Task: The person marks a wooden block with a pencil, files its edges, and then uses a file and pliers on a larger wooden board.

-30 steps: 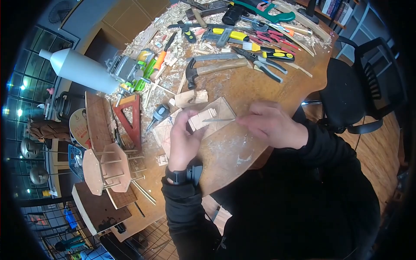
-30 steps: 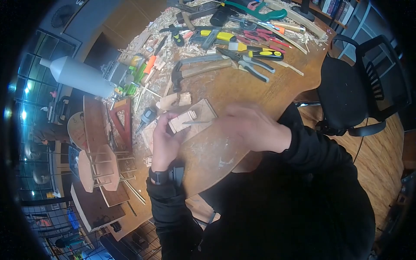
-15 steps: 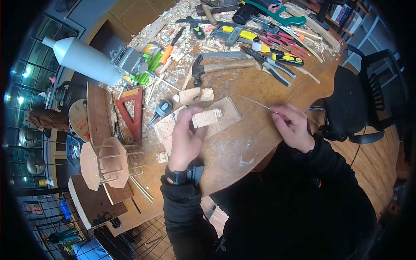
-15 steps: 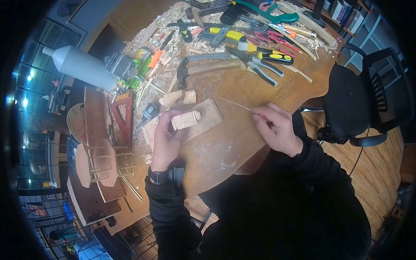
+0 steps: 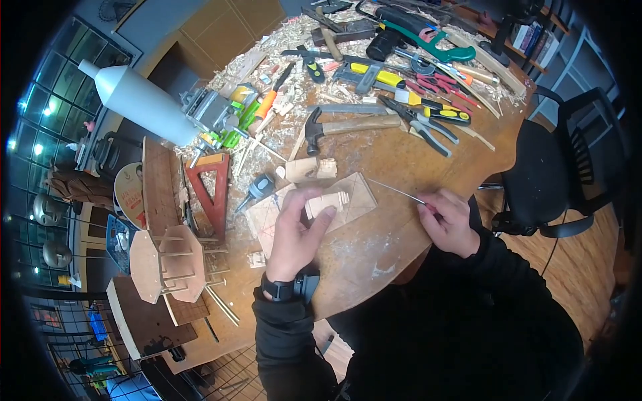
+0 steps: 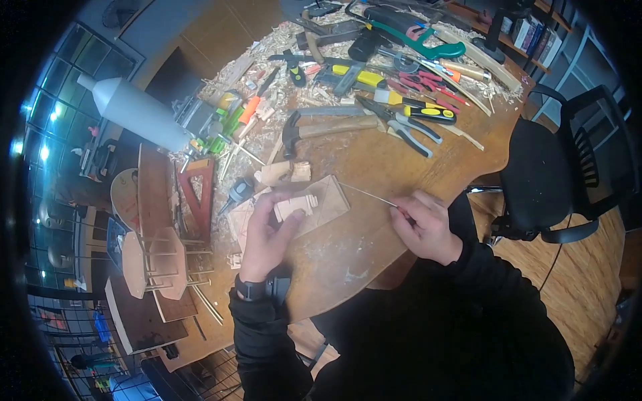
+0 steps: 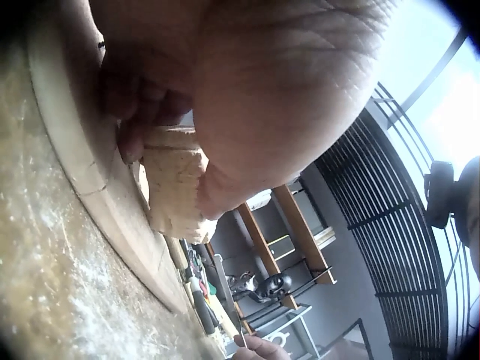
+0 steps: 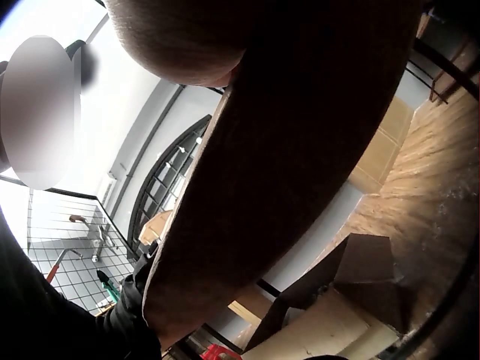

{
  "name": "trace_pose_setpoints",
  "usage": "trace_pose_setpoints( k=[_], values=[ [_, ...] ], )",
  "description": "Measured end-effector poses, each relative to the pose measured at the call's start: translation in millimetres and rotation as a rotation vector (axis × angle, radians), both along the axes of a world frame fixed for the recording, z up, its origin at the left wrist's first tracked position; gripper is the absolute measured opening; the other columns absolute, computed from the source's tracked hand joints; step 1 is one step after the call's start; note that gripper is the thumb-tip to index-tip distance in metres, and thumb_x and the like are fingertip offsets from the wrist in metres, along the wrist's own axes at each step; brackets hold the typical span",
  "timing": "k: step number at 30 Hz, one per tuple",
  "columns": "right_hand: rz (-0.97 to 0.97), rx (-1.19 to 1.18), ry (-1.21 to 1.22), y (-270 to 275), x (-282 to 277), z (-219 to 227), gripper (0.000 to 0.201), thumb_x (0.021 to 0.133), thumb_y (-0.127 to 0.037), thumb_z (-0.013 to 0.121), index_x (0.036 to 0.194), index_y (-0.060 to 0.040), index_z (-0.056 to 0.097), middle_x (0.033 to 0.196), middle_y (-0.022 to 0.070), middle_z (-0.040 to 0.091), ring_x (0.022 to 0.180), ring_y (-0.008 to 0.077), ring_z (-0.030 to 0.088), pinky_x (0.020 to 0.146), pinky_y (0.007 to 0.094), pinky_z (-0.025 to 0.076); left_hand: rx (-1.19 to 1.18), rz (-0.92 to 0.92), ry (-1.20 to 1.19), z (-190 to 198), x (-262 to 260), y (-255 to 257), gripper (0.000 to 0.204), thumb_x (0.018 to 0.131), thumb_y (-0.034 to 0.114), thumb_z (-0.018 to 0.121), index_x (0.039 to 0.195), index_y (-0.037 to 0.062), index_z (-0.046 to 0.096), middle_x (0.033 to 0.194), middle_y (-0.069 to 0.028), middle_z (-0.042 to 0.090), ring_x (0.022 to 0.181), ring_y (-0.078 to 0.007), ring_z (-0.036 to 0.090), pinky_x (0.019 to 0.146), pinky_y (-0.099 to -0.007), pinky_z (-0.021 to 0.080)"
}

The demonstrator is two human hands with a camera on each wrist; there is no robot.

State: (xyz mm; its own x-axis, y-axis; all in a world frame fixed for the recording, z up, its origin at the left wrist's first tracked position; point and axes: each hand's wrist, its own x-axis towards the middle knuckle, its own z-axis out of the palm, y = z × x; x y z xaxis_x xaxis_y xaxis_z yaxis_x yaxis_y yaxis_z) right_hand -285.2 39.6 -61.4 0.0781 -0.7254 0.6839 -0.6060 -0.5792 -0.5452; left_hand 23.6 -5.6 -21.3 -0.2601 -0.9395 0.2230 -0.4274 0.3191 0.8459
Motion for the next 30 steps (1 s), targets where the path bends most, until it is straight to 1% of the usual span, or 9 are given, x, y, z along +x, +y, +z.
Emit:
trace_pose_setpoints(
  k=[8, 14, 16, 20, 22, 23, 25, 29, 30],
  values=[
    [0.006, -0.007, 0.001, 0.3, -0.4, -2.0, 0.015, 0.084, 0.002, 0.077, 0.098, 0.0004, 0.073, 0.069, 0.0087, 0.057, 0.056, 0.0234, 0.058, 0.052, 0.0354, 0.045, -0.009, -0.031, 0.054, -3.2, 2.1, -0.1, 0.034, 0.094, 0.005, 0.078, 0.125, 0.0050, 0.065, 0.104, -0.0021, 0.058, 0.078, -0.0089, 0.051, 0.064, -0.0242, 0.041],
    [-0.002, -0.012, 0.005, 0.5, 1.1, -1.0, 0.014, 0.084, 0.002, 0.077, 0.097, 0.0004, 0.073, 0.069, 0.0085, 0.058, 0.057, 0.0230, 0.059, 0.053, 0.0346, 0.046, 0.035, -0.007, 0.088, 2.9, -1.3, 3.4, 0.052, 0.090, 0.001, 0.081, 0.136, 0.0019, 0.058, 0.112, -0.0033, 0.061, 0.085, -0.0089, 0.054, 0.069, -0.0240, 0.045],
    [0.000, -0.014, 0.005, 0.5, 1.5, -0.4, 0.014, 0.084, 0.002, 0.077, 0.097, 0.0005, 0.073, 0.070, 0.0086, 0.058, 0.057, 0.0229, 0.059, 0.053, 0.0344, 0.046, 0.053, 0.010, -0.002, 1.5, 1.1, 4.2, 0.062, 0.087, 0.001, 0.083, 0.142, 0.0007, 0.054, 0.120, -0.0059, 0.064, 0.093, -0.0111, 0.058, 0.075, -0.0248, 0.048],
    [-0.005, -0.009, 0.019, 0.9, 1.3, -0.8, 0.014, 0.084, 0.002, 0.077, 0.097, 0.0003, 0.073, 0.070, 0.0087, 0.059, 0.057, 0.0229, 0.060, 0.054, 0.0341, 0.047, -0.019, -0.001, -0.012, -2.1, 3.2, 2.2, 0.065, 0.086, 0.002, 0.084, 0.144, 0.0016, 0.054, 0.124, -0.0085, 0.066, 0.098, -0.0134, 0.060, 0.078, -0.0258, 0.049],
    [-0.006, -0.008, 0.017, 0.7, 2.0, -0.8, 0.014, 0.084, 0.001, 0.077, 0.097, 0.0002, 0.073, 0.070, 0.0088, 0.059, 0.057, 0.0229, 0.060, 0.053, 0.0342, 0.047, 0.177, 0.006, 0.037, 7.6, 0.9, 4.8, 0.062, 0.085, -0.003, 0.082, 0.141, 0.0000, 0.056, 0.136, -0.0101, 0.062, 0.130, -0.0206, 0.056, 0.108, -0.0313, 0.044],
    [-0.009, -0.002, 0.013, 1.1, 2.3, -0.9, 0.014, 0.084, 0.001, 0.077, 0.098, 0.0001, 0.073, 0.070, 0.0089, 0.059, 0.057, 0.0230, 0.060, 0.053, 0.0343, 0.047, 0.172, 0.007, 0.038, 4.6, 1.9, 4.4, 0.062, 0.085, -0.003, 0.082, 0.141, 0.0000, 0.056, 0.136, -0.0101, 0.062, 0.130, -0.0206, 0.056, 0.108, -0.0313, 0.044],
    [-0.007, -0.009, 0.014, 1.8, 2.4, -1.3, 0.014, 0.085, 0.001, 0.077, 0.098, 0.0000, 0.073, 0.070, 0.0089, 0.059, 0.057, 0.0228, 0.060, 0.053, 0.0341, 0.047, 0.001, 0.007, -0.048, -3.3, 4.7, 2.4, 0.067, 0.083, 0.003, 0.085, 0.143, 0.0019, 0.055, 0.124, -0.0108, 0.067, 0.099, -0.0167, 0.061, 0.079, -0.0274, 0.050],
    [-0.005, -0.013, 0.021, 0.9, 0.9, -2.7, 0.013, 0.085, 0.001, 0.077, 0.098, 0.0000, 0.073, 0.070, 0.0086, 0.059, 0.057, 0.0223, 0.061, 0.053, 0.0332, 0.047, 0.053, 0.024, -0.056, 3.0, 3.1, 4.1, 0.066, 0.082, 0.003, 0.086, 0.141, 0.0012, 0.056, 0.122, -0.0109, 0.066, 0.093, -0.0168, 0.061, 0.078, -0.0283, 0.050],
    [-0.003, -0.010, 0.024, 0.6, 0.6, -3.2, 0.013, 0.085, 0.001, 0.077, 0.098, 0.0000, 0.073, 0.070, 0.0086, 0.059, 0.057, 0.0223, 0.061, 0.053, 0.0332, 0.047, 0.034, 0.025, -0.052, 0.8, 3.6, 2.9, 0.064, 0.081, 0.002, 0.087, 0.138, 0.0010, 0.058, 0.118, -0.0066, 0.065, 0.090, -0.0136, 0.058, 0.076, -0.0268, 0.049]
  ],
)
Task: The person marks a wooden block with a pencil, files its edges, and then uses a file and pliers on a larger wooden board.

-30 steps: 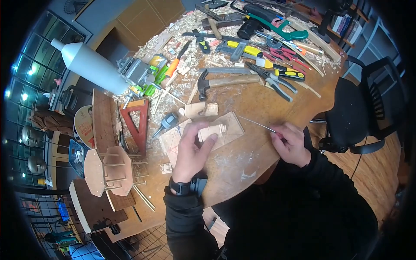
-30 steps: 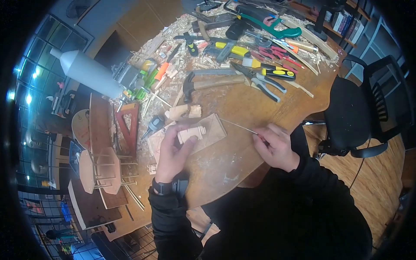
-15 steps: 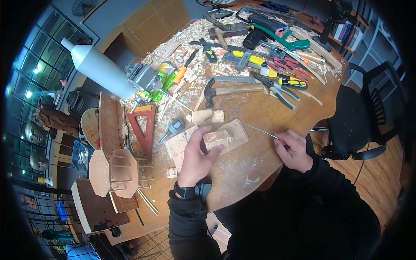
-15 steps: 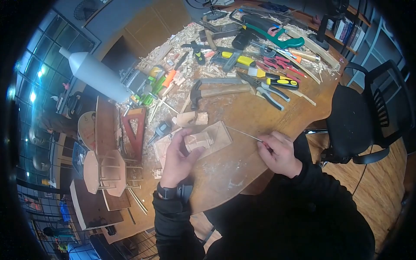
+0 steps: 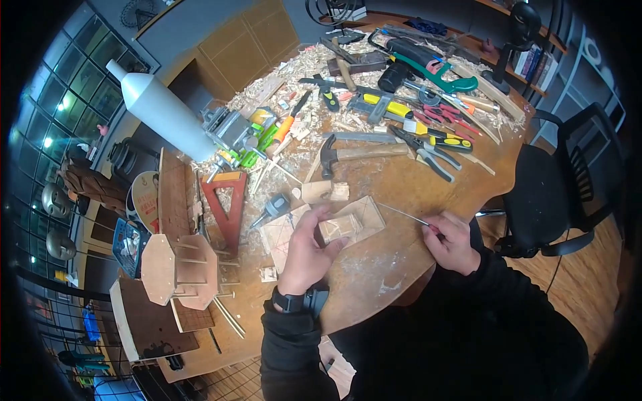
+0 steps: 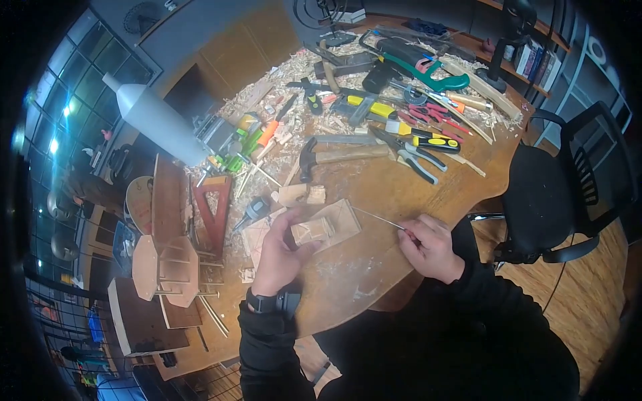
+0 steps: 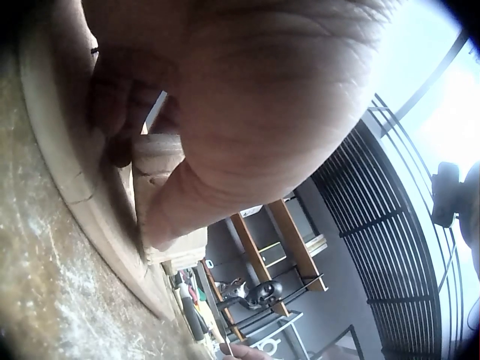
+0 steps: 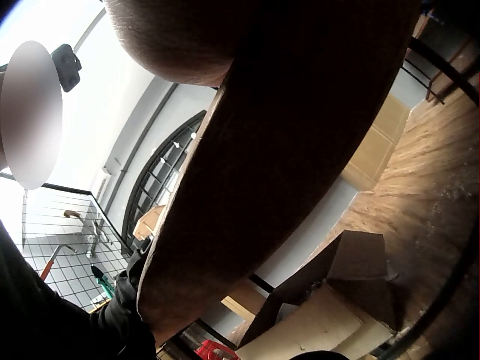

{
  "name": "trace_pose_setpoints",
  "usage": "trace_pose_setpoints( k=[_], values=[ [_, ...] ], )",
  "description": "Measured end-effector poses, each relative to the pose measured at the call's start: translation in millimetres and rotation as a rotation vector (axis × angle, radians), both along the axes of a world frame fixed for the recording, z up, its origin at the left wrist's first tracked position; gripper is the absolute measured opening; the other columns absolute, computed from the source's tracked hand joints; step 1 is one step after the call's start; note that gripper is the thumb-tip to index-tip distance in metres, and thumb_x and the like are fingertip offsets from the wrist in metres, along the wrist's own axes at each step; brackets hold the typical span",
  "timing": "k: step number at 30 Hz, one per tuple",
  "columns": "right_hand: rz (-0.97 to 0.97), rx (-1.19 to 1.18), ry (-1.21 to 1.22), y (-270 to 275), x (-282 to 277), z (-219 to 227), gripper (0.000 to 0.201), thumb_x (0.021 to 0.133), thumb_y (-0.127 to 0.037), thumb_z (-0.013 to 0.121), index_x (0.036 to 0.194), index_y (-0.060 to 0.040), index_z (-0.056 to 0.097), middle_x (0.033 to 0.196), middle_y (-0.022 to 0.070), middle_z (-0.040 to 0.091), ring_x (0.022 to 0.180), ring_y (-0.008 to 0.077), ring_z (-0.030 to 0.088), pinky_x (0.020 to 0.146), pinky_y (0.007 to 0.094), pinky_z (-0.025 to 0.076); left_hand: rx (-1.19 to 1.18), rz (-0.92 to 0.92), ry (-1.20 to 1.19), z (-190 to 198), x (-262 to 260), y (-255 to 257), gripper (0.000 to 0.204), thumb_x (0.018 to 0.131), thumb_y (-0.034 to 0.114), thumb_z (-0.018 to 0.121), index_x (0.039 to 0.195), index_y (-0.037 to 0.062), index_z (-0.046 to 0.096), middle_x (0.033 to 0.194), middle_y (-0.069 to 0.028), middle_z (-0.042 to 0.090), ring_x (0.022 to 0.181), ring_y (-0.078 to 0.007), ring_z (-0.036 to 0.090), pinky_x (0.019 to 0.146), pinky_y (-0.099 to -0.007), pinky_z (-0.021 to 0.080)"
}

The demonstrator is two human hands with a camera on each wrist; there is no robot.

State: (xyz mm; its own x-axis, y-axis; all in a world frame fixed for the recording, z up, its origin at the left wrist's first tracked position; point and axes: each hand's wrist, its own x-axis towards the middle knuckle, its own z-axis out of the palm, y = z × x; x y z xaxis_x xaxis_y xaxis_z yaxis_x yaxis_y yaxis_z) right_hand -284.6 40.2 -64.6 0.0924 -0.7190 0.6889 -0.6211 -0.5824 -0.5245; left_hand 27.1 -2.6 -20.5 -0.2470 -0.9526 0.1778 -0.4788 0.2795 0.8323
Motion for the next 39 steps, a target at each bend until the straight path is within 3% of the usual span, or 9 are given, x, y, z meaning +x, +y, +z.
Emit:
trace_pose_setpoints(
  k=[5, 7, 14, 16, 23, 25, 26, 29, 39],
  values=[
    [0.002, 0.018, -0.017, 0.7, 0.9, -0.3, 0.014, 0.085, 0.000, 0.077, 0.098, -0.0002, 0.073, 0.070, 0.0082, 0.059, 0.057, 0.0220, 0.060, 0.053, 0.0333, 0.047, 0.081, 0.039, -0.016, 3.8, -1.3, 0.9, 0.054, 0.079, 0.002, 0.089, 0.128, 0.0010, 0.064, 0.104, -0.0001, 0.059, 0.080, -0.0088, 0.052, 0.068, -0.0256, 0.045],
    [0.000, 0.020, -0.003, 0.8, 0.7, 2.5, 0.014, 0.085, 0.001, 0.077, 0.098, -0.0005, 0.073, 0.070, 0.0081, 0.060, 0.057, 0.0218, 0.060, 0.053, 0.0332, 0.047, -0.003, 0.041, -0.039, 3.2, -1.1, 0.8, 0.048, 0.078, 0.002, 0.089, 0.121, -0.0002, 0.067, 0.097, -0.0068, 0.061, 0.071, -0.0151, 0.054, 0.063, -0.0300, 0.047],
    [0.000, 0.029, -0.020, 0.8, 1.5, -0.2, 0.015, 0.085, 0.002, 0.077, 0.099, -0.0013, 0.073, 0.070, 0.0074, 0.060, 0.056, 0.0216, 0.060, 0.053, 0.0329, 0.046, 0.029, 0.054, -0.019, 5.4, -2.0, 2.0, 0.047, 0.078, 0.002, 0.089, 0.120, 0.0012, 0.068, 0.096, -0.0053, 0.060, 0.071, -0.0132, 0.053, 0.063, -0.0286, 0.047],
    [0.000, 0.024, -0.007, 1.2, 1.3, 3.4, 0.015, 0.085, 0.002, 0.077, 0.099, -0.0012, 0.073, 0.070, 0.0074, 0.060, 0.056, 0.0217, 0.060, 0.052, 0.0331, 0.046, 0.031, 0.053, -0.003, 5.7, -1.8, 1.4, 0.045, 0.078, 0.005, 0.090, 0.116, 0.0024, 0.067, 0.099, 0.0001, 0.058, 0.078, -0.0090, 0.052, 0.066, -0.0261, 0.045],
    [-0.003, -0.011, 0.006, 0.7, 1.1, 3.0, 0.014, 0.084, 0.001, 0.077, 0.097, -0.0014, 0.073, 0.069, 0.0073, 0.059, 0.056, 0.0226, 0.059, 0.052, 0.0343, 0.045, -0.016, 0.069, -0.023, 7.6, -2.0, 2.3, 0.043, 0.078, 0.005, 0.090, 0.114, 0.0026, 0.067, 0.096, -0.0009, 0.059, 0.079, -0.0110, 0.053, 0.069, -0.0273, 0.046],
    [-0.002, -0.026, -0.003, 0.6, 1.3, 1.6, 0.014, 0.084, 0.001, 0.077, 0.097, -0.0016, 0.074, 0.069, 0.0072, 0.059, 0.056, 0.0228, 0.059, 0.052, 0.0346, 0.045, -0.074, 0.038, 0.001, 5.7, -1.0, 1.3, 0.042, 0.079, 0.004, 0.088, 0.115, 0.0023, 0.068, 0.091, -0.0056, 0.058, 0.067, -0.0135, 0.053, 0.061, -0.0289, 0.047],
    [-0.003, -0.018, -0.006, 0.7, 1.3, 1.6, 0.014, 0.084, 0.001, 0.077, 0.097, -0.0016, 0.074, 0.069, 0.0071, 0.059, 0.056, 0.0228, 0.059, 0.052, 0.0346, 0.045, -0.047, 0.039, -0.015, 6.8, -0.2, 1.4, 0.042, 0.078, 0.006, 0.090, 0.114, 0.0029, 0.067, 0.096, -0.0016, 0.060, 0.082, -0.0117, 0.056, 0.072, -0.0274, 0.047],
    [-0.008, -0.013, -0.014, 1.7, 1.5, 0.2, 0.014, 0.084, 0.001, 0.077, 0.097, -0.0017, 0.074, 0.069, 0.0071, 0.059, 0.056, 0.0227, 0.059, 0.052, 0.0344, 0.046, -0.024, 0.047, 0.000, 6.0, -0.3, 1.4, 0.043, 0.078, 0.007, 0.090, 0.114, 0.0028, 0.067, 0.096, -0.0017, 0.060, 0.083, -0.0123, 0.057, 0.073, -0.0274, 0.048],
    [-0.007, -0.025, -0.019, 1.2, 1.0, -1.4, 0.012, 0.084, -0.002, 0.077, 0.095, -0.0018, 0.074, 0.068, 0.0081, 0.059, 0.057, 0.0233, 0.060, 0.053, 0.0346, 0.047, -0.072, 0.011, 0.068, 5.8, 0.8, -0.1, 0.040, 0.082, 0.011, 0.088, 0.116, -0.0001, 0.070, 0.089, -0.0003, 0.056, 0.069, -0.0085, 0.050, 0.062, -0.0262, 0.042]
  ],
)
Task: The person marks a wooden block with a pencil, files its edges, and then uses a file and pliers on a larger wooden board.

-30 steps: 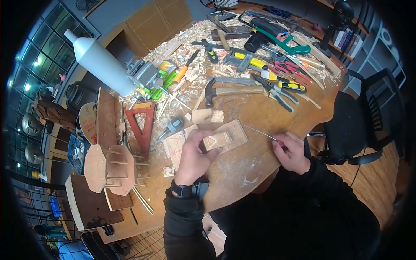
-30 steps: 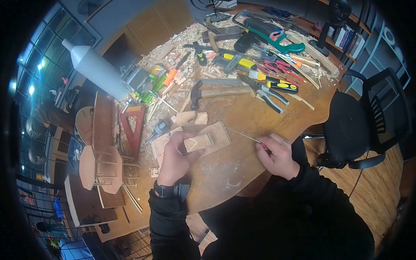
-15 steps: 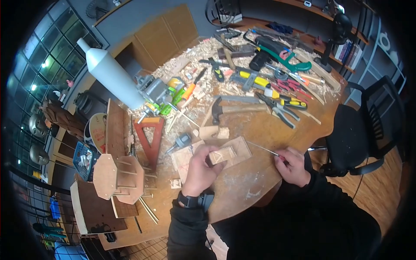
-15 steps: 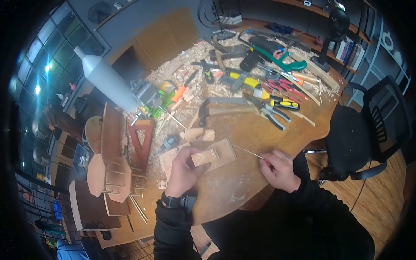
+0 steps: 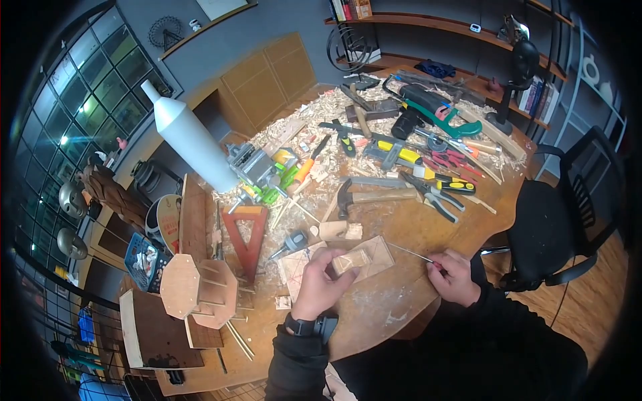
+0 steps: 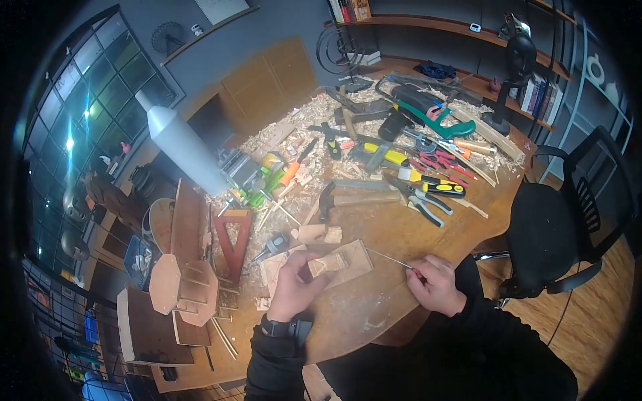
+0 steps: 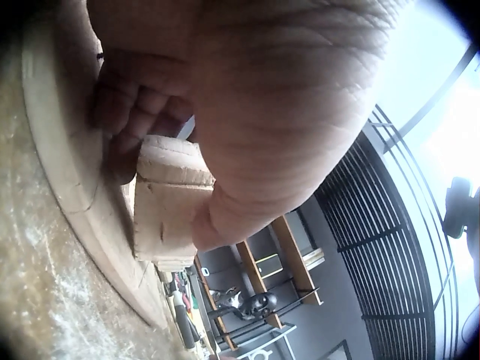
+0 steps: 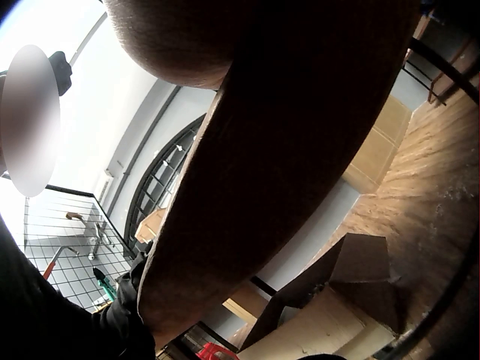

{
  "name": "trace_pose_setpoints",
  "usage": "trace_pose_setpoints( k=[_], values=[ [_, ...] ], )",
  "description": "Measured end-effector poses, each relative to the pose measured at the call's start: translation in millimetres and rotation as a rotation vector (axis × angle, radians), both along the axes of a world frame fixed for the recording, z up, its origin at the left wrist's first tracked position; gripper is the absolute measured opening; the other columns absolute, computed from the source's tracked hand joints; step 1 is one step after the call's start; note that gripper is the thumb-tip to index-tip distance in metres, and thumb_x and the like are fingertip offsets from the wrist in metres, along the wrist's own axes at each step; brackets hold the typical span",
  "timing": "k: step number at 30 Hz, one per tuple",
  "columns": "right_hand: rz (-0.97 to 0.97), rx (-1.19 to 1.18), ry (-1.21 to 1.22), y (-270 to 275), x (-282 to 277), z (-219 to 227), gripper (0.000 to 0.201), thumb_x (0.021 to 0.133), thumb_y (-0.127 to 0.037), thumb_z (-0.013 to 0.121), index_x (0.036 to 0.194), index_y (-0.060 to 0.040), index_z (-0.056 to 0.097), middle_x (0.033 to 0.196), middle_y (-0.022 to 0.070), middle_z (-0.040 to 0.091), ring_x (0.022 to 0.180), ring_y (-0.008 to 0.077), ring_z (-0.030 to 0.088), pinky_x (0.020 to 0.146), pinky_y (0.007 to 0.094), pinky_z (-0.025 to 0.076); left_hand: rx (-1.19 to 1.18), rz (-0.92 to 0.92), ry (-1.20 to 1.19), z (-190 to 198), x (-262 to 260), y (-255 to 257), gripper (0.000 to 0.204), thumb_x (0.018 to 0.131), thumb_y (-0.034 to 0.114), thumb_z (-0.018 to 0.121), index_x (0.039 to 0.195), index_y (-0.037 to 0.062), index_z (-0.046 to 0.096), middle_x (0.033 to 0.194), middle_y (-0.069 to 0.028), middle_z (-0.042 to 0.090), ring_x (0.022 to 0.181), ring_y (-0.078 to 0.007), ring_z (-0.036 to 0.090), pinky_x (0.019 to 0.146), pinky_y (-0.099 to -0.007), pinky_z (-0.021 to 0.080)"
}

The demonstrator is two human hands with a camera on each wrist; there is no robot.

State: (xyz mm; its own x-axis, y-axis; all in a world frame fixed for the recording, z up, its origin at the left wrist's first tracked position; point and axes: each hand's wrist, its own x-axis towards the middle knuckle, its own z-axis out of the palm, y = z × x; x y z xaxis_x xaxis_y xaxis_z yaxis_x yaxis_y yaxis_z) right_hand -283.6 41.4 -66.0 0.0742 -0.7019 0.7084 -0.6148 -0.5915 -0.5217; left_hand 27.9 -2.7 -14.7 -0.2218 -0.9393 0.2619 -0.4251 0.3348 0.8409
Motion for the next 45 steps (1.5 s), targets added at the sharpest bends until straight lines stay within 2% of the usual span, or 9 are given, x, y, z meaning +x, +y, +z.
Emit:
trace_pose_setpoints(
  k=[1, 11, 23, 28, 30, 32, 33, 37, 45],
  values=[
    [0.000, 0.004, 0.000, 0.5, 0.4, -0.3, 0.012, 0.084, -0.002, 0.077, 0.095, -0.0018, 0.074, 0.068, 0.0081, 0.059, 0.057, 0.0233, 0.060, 0.053, 0.0346, 0.047, -0.019, -0.008, 0.011, -0.1, 0.4, 0.5, 0.040, 0.084, 0.012, 0.087, 0.117, -0.0033, 0.070, 0.085, -0.0034, 0.055, 0.064, -0.0107, 0.050, 0.058, -0.0274, 0.042],
    [-0.021, 0.019, 0.000, 0.5, 2.0, 0.5, 0.012, 0.084, -0.001, 0.077, 0.095, -0.0012, 0.074, 0.069, 0.0081, 0.059, 0.056, 0.0232, 0.060, 0.053, 0.0349, 0.047, -0.089, -0.037, 0.013, -3.3, 2.1, -1.2, 0.039, 0.085, 0.010, 0.086, 0.118, -0.0022, 0.069, 0.090, -0.0044, 0.056, 0.066, -0.0112, 0.052, 0.059, -0.0271, 0.043],
    [-0.037, 0.041, 0.005, 1.1, 2.3, 1.6, 0.012, 0.084, 0.000, 0.077, 0.096, -0.0011, 0.073, 0.070, 0.0082, 0.060, 0.057, 0.0226, 0.061, 0.053, 0.0336, 0.047, -0.011, -0.027, 0.018, 1.0, 1.3, 0.8, 0.039, 0.084, 0.009, 0.086, 0.118, -0.0013, 0.069, 0.091, -0.0048, 0.058, 0.066, -0.0111, 0.053, 0.059, -0.0269, 0.044],
    [-0.034, 0.061, 0.017, 1.6, 2.5, 2.3, 0.014, 0.084, 0.000, 0.077, 0.097, -0.0012, 0.074, 0.070, 0.0081, 0.060, 0.057, 0.0226, 0.061, 0.053, 0.0338, 0.047, 0.032, 0.002, 0.016, 3.2, 0.5, 1.9, 0.036, 0.085, 0.010, 0.086, 0.115, -0.0018, 0.071, 0.087, -0.0041, 0.058, 0.065, -0.0107, 0.052, 0.059, -0.0267, 0.044],
    [-0.040, 0.047, 0.012, 1.8, 3.2, 2.8, 0.015, 0.084, 0.001, 0.077, 0.099, -0.0012, 0.074, 0.070, 0.0082, 0.060, 0.057, 0.0232, 0.061, 0.054, 0.0342, 0.047, 0.074, 0.011, 0.040, -4.1, 0.6, 1.8, 0.035, 0.086, 0.013, 0.087, 0.114, -0.0018, 0.071, 0.081, -0.0008, 0.055, 0.065, -0.0076, 0.049, 0.058, -0.0252, 0.041],
    [-0.040, 0.087, 0.027, 1.1, 3.2, 5.7, 0.016, 0.084, 0.001, 0.077, 0.099, -0.0015, 0.073, 0.070, 0.0081, 0.060, 0.058, 0.0240, 0.061, 0.054, 0.0349, 0.046, 0.153, 0.042, 0.196, -19.1, 2.5, -1.2, 0.035, 0.088, 0.016, 0.087, 0.114, -0.0016, 0.072, 0.076, 0.0038, 0.053, 0.064, -0.0042, 0.045, 0.056, -0.0236, 0.038],
    [-0.044, 0.069, 0.023, 1.2, 3.2, 4.9, 0.015, 0.084, 0.001, 0.077, 0.099, -0.0017, 0.073, 0.070, 0.0082, 0.060, 0.058, 0.0242, 0.061, 0.054, 0.0351, 0.046, 0.136, 0.042, 0.179, -15.9, 2.3, -1.0, 0.034, 0.089, 0.017, 0.087, 0.113, -0.0015, 0.073, 0.072, 0.0070, 0.051, 0.063, -0.0023, 0.043, 0.054, -0.0224, 0.035],
    [-0.059, 0.080, 0.042, 0.8, 2.5, 4.8, 0.012, 0.085, 0.000, 0.077, 0.096, -0.0019, 0.073, 0.071, 0.0090, 0.061, 0.059, 0.0246, 0.061, 0.054, 0.0352, 0.046, 0.199, 0.052, 0.217, -19.1, 3.3, -2.5, 0.029, 0.090, 0.014, 0.085, 0.112, -0.0011, 0.073, 0.071, 0.0069, 0.050, 0.062, -0.0024, 0.042, 0.054, -0.0223, 0.033],
    [-0.046, 0.061, 0.048, 0.5, 2.3, 0.9, 0.015, 0.086, 0.002, 0.077, 0.100, -0.0007, 0.074, 0.073, 0.0086, 0.063, 0.060, 0.0215, 0.063, 0.054, 0.0315, 0.048, 0.298, 0.091, 0.149, -10.9, 1.2, -1.7, 0.026, 0.095, 0.016, 0.081, 0.113, -0.0001, 0.073, 0.068, 0.0102, 0.046, 0.061, -0.0005, 0.039, 0.054, -0.0217, 0.030]
  ],
)
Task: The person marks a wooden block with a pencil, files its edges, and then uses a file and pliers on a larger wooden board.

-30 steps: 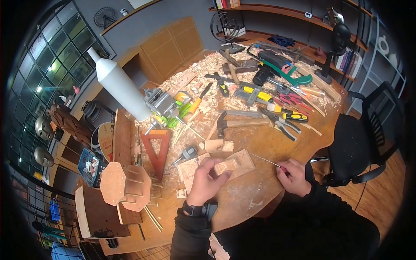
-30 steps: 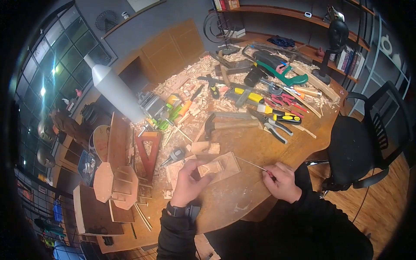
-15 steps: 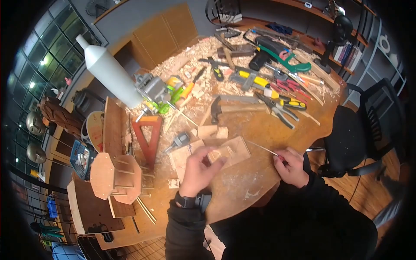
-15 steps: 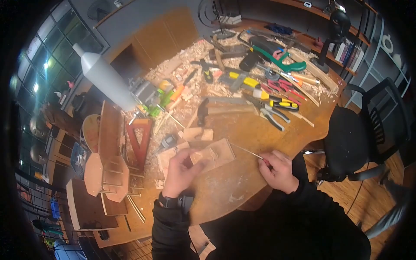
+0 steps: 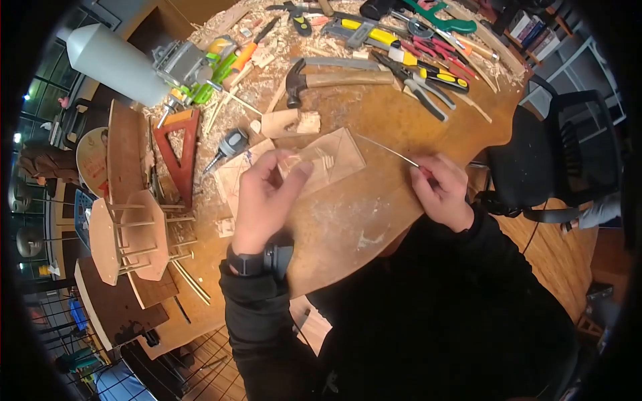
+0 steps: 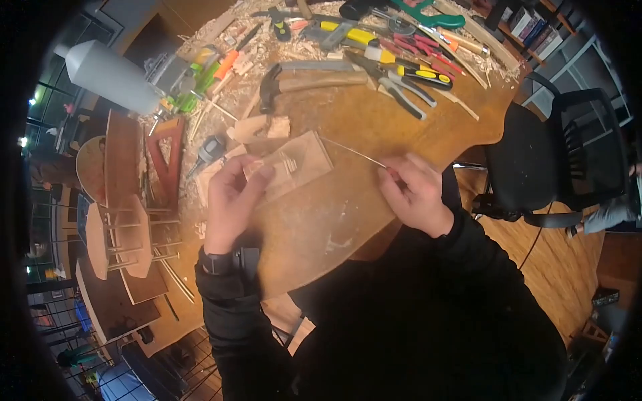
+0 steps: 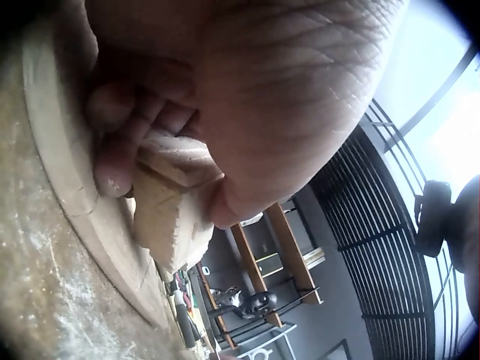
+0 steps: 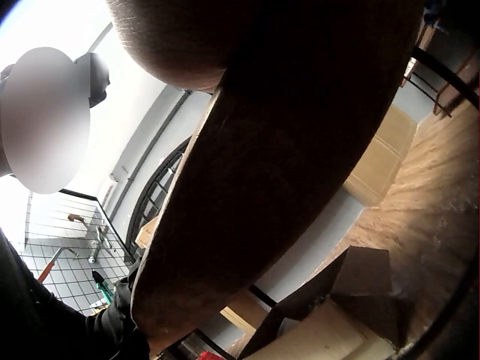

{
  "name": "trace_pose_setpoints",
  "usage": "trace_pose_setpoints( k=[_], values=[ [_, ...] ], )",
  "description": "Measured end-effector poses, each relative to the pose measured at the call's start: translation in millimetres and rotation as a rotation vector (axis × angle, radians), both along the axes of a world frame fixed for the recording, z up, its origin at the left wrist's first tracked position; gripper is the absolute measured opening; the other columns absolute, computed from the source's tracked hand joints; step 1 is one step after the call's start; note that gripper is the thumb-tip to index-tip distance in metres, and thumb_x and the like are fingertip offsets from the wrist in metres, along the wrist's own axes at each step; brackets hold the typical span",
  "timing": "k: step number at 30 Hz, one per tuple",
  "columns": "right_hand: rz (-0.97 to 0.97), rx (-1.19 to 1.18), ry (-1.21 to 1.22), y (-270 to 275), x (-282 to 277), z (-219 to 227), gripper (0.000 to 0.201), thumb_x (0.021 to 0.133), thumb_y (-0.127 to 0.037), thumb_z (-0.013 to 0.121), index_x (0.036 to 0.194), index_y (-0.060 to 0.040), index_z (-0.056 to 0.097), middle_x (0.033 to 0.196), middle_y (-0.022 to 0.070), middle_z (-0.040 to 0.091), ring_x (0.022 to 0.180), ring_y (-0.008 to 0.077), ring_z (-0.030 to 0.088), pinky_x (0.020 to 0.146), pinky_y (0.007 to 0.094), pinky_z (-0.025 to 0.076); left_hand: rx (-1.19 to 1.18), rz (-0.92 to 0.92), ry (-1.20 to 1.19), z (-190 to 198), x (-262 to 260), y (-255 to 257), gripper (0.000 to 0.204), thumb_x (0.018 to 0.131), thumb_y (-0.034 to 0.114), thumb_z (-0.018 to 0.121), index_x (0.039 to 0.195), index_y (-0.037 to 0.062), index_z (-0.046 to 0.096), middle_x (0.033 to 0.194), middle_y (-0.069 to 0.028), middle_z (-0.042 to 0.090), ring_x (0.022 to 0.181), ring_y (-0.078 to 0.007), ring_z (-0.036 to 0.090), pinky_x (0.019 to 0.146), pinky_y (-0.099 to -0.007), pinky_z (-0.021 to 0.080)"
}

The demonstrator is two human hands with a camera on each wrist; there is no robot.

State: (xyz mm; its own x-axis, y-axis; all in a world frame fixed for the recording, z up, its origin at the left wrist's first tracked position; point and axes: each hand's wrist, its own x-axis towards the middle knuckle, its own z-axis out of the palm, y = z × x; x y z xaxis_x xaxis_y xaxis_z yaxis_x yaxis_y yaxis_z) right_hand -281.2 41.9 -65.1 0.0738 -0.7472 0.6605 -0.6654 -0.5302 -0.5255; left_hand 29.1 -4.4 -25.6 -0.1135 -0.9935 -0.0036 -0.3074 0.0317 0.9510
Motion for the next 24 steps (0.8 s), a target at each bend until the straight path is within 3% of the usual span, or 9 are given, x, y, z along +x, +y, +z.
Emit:
trace_pose_setpoints(
  k=[24],
  values=[
    [0.010, -0.003, 0.002, -1.3, -0.8, 1.3, 0.015, 0.085, 0.000, 0.077, 0.099, -0.0003, 0.073, 0.073, 0.0100, 0.063, 0.061, 0.0262, 0.063, 0.055, 0.0362, 0.048, -0.011, -0.007, 0.034, -7.6, 1.3, -2.3, 0.029, 0.101, 0.020, 0.076, 0.118, -0.0024, 0.069, 0.070, 0.0102, 0.048, 0.063, -0.0004, 0.039, 0.055, -0.0214, 0.030]
  ],
)
